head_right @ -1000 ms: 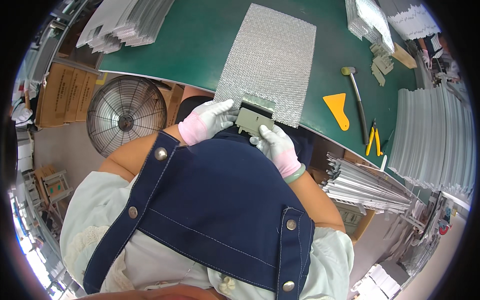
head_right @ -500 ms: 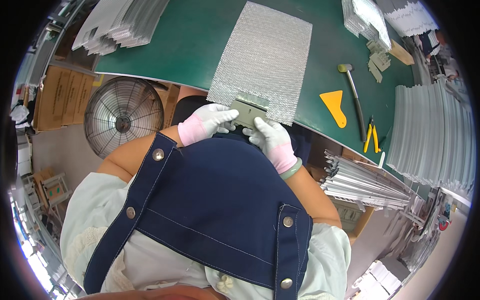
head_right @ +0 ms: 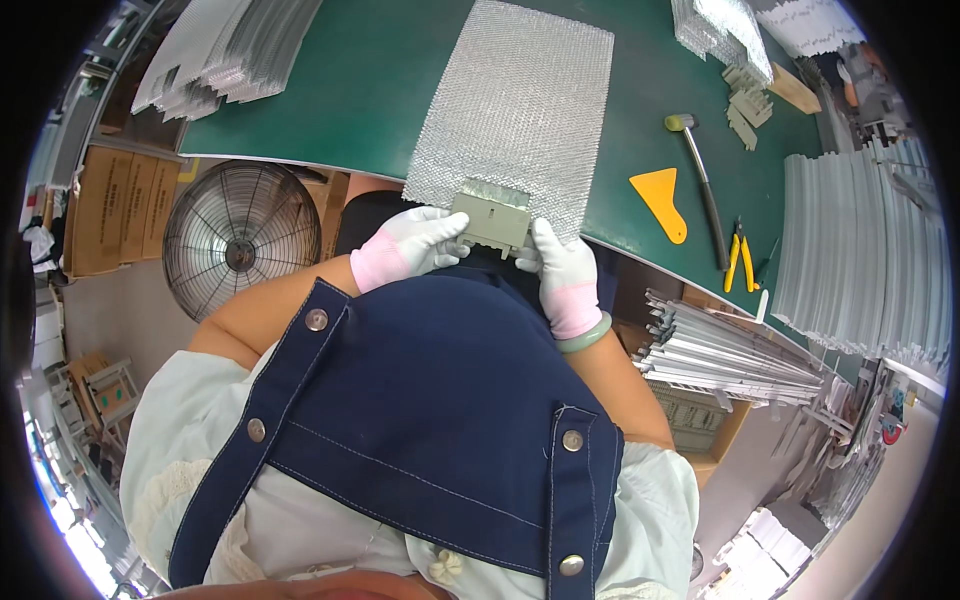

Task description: The person assembles rectangular mesh filters by placing a plastic component onto a mesh sheet, fitting white plastic frames around the edges, and securing them with a hammer and a stapling tool. The person repeats this process for multiple units, stacking the finished filters on the table.

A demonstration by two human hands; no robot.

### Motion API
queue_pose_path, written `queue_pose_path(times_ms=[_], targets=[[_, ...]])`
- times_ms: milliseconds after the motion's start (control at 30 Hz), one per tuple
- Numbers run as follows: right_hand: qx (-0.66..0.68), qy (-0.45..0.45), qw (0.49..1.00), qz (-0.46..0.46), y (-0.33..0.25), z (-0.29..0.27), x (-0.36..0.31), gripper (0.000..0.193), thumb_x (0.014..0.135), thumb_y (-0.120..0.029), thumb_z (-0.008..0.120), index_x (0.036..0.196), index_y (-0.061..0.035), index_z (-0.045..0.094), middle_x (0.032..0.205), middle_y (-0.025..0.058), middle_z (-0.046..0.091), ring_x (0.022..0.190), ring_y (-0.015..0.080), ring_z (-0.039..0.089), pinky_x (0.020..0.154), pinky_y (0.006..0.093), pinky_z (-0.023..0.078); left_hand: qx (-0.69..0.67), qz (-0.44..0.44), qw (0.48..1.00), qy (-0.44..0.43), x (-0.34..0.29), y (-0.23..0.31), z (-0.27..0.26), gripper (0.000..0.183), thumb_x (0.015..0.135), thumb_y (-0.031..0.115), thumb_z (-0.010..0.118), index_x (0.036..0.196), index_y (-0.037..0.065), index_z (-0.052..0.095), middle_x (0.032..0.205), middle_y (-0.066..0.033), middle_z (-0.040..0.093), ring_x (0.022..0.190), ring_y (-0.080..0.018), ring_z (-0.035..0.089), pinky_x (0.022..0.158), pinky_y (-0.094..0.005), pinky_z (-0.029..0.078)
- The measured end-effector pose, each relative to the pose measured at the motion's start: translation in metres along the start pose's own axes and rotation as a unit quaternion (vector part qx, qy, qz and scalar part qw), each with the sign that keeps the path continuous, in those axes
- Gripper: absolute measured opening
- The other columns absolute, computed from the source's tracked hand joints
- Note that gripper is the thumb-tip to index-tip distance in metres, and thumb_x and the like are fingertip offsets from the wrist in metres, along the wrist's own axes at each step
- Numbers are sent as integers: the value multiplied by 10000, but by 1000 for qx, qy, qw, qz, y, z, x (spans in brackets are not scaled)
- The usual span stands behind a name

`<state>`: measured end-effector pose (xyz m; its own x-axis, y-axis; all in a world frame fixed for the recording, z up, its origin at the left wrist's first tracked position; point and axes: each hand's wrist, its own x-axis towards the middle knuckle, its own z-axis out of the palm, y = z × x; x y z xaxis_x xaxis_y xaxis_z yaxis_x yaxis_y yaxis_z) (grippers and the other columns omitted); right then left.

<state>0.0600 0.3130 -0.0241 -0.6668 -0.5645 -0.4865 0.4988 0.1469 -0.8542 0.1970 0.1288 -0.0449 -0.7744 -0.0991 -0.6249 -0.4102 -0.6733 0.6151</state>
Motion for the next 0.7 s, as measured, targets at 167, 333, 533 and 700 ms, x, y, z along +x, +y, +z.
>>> queue_pose_path(times_ms=[167,333,533,700], targets=[[48,-111,991,60,-1,-40,-1,458,998,-422,620,1172,1,642,1070,119,707,922,175,686,767,300,550,439,-32,895,-72,-43,69,15,478,989,415,622,1144,-36,643,986,-106,689,886,-175,658,817,-322,537],[-72,-226,965,115,2,-31,-6,528,982,-463,628,1173,29,653,1106,132,718,890,135,674,772,281,536,740,137,658,-29,-23,142,42,492,944,491,599,1063,26,704,1001,-131,715,917,-238,674,830,-364,526],[88,-189,970,128,14,12,8,454,1029,-404,582,1054,46,642,881,93,666,742,119,621,670,205,494,814,451,367,-1,76,120,17,740,893,638,575,1480,199,470,1552,-140,396,1447,-407,303,1166,-555,253],[131,-165,975,65,12,26,20,427,1023,-381,599,1037,45,619,887,103,649,736,136,605,668,249,502,814,438,382,-5,74,117,15,706,912,601,572,1502,231,456,1590,-130,368,1484,-392,276,1187,-580,213]])
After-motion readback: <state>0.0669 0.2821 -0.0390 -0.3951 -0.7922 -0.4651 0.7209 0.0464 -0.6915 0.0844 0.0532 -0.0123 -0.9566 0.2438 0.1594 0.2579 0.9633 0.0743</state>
